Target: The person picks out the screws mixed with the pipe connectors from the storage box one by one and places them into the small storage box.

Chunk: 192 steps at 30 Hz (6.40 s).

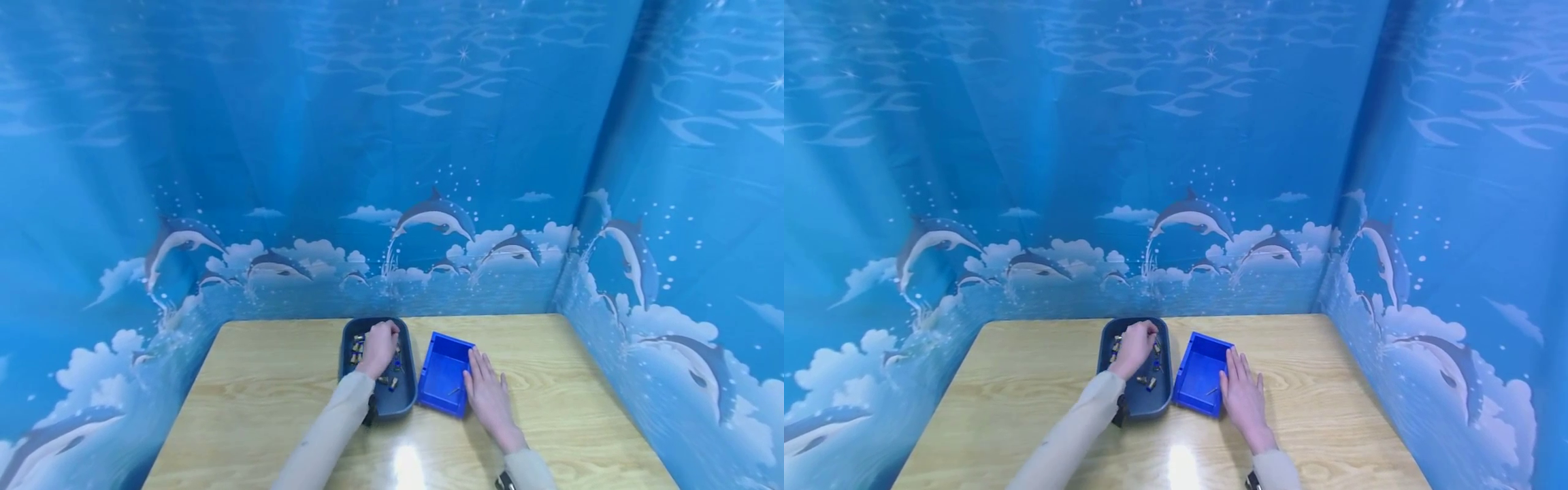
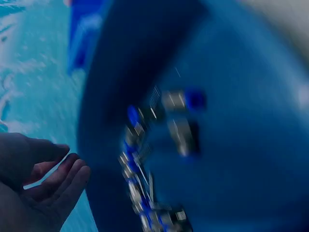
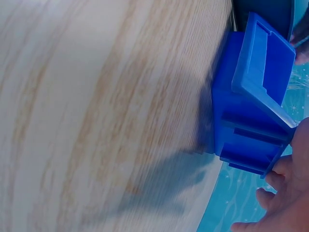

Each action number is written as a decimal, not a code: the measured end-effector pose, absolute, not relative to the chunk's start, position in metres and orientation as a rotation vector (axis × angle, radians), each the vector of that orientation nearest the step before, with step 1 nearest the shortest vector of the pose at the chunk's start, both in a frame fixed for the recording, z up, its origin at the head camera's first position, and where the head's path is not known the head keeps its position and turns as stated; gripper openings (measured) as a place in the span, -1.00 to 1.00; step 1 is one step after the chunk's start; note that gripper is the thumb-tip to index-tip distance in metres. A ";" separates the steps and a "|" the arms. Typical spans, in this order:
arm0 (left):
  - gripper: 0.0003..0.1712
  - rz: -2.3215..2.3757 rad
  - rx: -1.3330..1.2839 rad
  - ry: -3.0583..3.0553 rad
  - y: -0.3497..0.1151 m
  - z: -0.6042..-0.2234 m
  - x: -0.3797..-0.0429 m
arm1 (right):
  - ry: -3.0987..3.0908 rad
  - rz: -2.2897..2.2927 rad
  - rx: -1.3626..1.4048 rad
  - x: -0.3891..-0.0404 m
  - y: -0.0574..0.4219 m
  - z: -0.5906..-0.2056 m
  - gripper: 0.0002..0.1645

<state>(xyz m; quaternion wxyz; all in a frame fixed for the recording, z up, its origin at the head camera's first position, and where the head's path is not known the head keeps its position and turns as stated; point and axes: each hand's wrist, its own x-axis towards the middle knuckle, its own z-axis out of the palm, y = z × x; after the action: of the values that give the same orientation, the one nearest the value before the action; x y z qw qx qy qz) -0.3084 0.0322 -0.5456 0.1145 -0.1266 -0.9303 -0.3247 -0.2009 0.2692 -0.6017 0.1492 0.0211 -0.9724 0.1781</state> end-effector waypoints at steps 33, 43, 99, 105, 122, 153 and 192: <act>-0.82 -0.400 -0.320 -3.159 0.004 -0.580 -0.339 | -2.769 0.487 0.062 -0.200 0.269 -0.603 -0.36; -0.53 -0.638 -0.321 -3.136 -0.002 -0.575 -0.336 | -2.789 0.506 0.061 -0.201 0.269 -0.603 -0.35; -0.95 -1.132 -0.766 -2.721 0.120 -0.557 -0.266 | -2.778 0.509 0.067 -0.199 0.268 -0.601 -0.38; -0.96 -0.762 -0.735 -2.741 0.134 -0.574 -0.257 | -2.776 0.510 0.063 -0.199 0.267 -0.601 -0.38; -0.94 -0.261 -0.556 -2.803 0.159 -0.596 -0.250 | -2.747 0.472 0.076 -0.199 0.271 -0.603 -0.39; -0.87 -1.105 -0.357 -2.595 0.092 -0.537 -0.289 | -2.794 0.530 0.063 -0.198 0.269 -0.599 -0.37; -0.89 -0.484 -0.058 -3.159 0.007 -0.571 -0.325 | -2.783 0.554 0.053 -0.197 0.267 -0.600 -0.36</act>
<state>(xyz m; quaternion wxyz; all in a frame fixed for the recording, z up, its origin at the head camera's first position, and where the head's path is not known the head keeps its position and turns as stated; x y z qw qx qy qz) -0.3252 0.0065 -0.5711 -0.0276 -0.0183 -0.9879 -0.1515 -0.1975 0.2665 -0.6005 0.1510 0.0186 -0.9693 0.1930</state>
